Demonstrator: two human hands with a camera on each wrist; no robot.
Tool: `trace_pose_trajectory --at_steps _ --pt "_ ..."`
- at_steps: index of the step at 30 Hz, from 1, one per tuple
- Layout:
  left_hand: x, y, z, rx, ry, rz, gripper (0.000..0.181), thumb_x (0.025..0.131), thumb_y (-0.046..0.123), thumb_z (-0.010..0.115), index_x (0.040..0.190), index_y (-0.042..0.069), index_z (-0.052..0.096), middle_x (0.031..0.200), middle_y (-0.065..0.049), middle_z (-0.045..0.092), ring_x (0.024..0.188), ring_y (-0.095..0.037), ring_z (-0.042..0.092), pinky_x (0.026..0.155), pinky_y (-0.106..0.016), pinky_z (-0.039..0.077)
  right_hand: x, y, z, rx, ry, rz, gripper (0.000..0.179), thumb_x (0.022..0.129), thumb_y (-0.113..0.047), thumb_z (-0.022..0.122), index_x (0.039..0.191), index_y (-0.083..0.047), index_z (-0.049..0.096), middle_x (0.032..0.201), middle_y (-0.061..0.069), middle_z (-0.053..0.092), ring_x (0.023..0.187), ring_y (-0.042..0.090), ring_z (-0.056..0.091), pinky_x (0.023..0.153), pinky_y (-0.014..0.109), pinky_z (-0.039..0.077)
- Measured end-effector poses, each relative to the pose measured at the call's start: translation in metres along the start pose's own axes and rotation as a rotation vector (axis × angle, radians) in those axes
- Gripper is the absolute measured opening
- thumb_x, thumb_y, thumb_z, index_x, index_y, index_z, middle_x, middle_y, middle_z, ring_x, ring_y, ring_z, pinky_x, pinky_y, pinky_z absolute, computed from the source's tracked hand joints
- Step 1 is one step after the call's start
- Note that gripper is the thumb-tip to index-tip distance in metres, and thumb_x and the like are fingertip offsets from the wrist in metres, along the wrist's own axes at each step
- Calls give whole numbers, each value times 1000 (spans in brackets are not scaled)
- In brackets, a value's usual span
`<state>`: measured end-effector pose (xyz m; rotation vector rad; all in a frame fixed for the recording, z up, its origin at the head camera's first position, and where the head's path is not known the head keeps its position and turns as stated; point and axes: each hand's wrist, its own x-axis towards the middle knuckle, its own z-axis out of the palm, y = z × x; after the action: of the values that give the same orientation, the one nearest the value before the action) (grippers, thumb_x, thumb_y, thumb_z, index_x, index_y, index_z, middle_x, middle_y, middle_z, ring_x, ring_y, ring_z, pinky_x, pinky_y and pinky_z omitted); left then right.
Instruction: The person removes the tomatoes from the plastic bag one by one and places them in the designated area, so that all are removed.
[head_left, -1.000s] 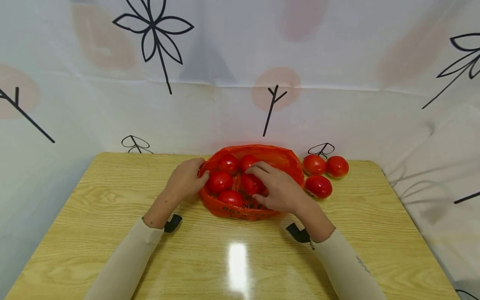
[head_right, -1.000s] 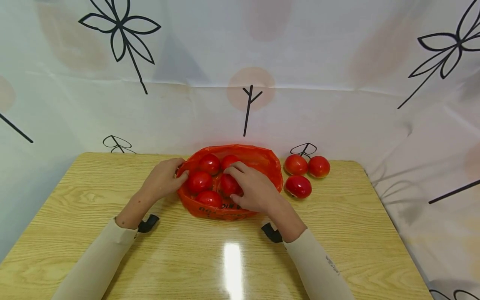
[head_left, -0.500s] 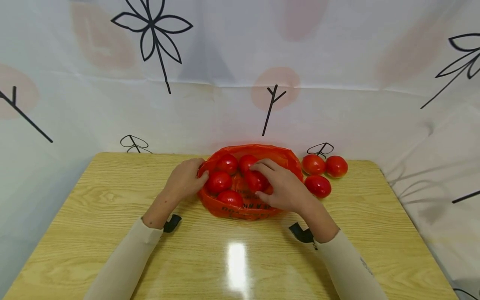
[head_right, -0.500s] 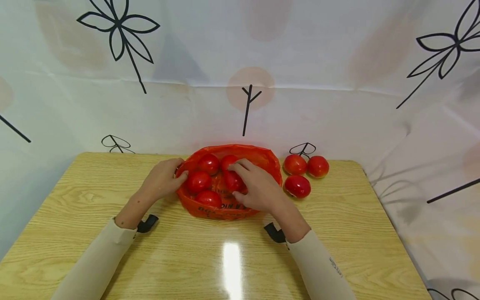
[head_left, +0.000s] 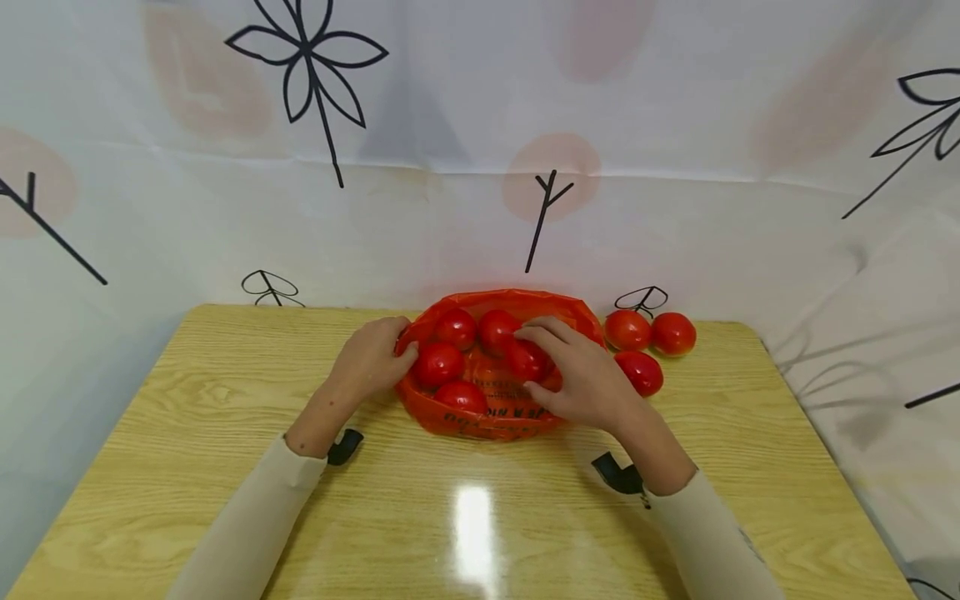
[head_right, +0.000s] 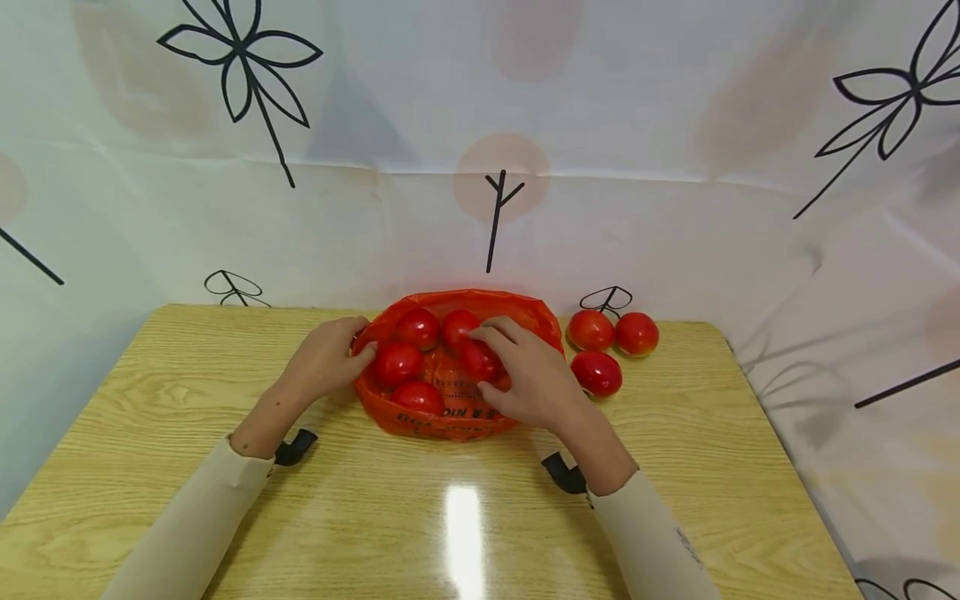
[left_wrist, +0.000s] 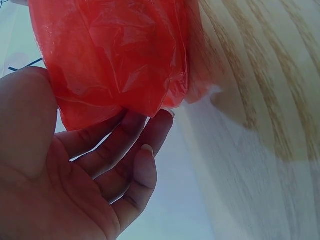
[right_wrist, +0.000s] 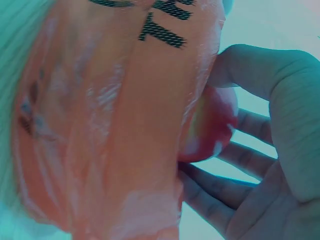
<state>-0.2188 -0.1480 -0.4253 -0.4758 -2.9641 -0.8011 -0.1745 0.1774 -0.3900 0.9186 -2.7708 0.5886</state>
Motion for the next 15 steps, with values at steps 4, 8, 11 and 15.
trace_pose_trajectory --at_steps 4,8,11,15 --pt "0 1 0 5 -2 -5 17 100 20 64 107 5 68 84 -6 63 74 -24 57 63 -34 49 -6 5 2 4 39 -6 62 86 -23 84 142 -16 61 147 3 57 127 28 61 97 48 58" --pt "-1 1 0 9 -6 -11 18 100 20 65 109 5 68 85 -6 63 76 -25 57 64 -34 50 -9 7 2 22 88 -18 62 85 -24 84 141 -14 61 147 4 57 129 28 59 98 49 58" --pt "-1 1 0 9 -7 -13 20 100 20 65 111 4 68 87 -6 65 77 -25 58 66 -35 51 -11 7 1 40 132 -25 63 84 -23 84 142 -13 61 146 5 57 128 28 60 97 50 58" --pt "0 1 1 10 -7 -10 23 100 21 65 114 3 69 90 -7 66 79 -25 59 67 -36 52 -14 6 -1 53 168 -21 64 84 -23 84 142 -13 60 146 5 57 127 28 60 97 49 59"
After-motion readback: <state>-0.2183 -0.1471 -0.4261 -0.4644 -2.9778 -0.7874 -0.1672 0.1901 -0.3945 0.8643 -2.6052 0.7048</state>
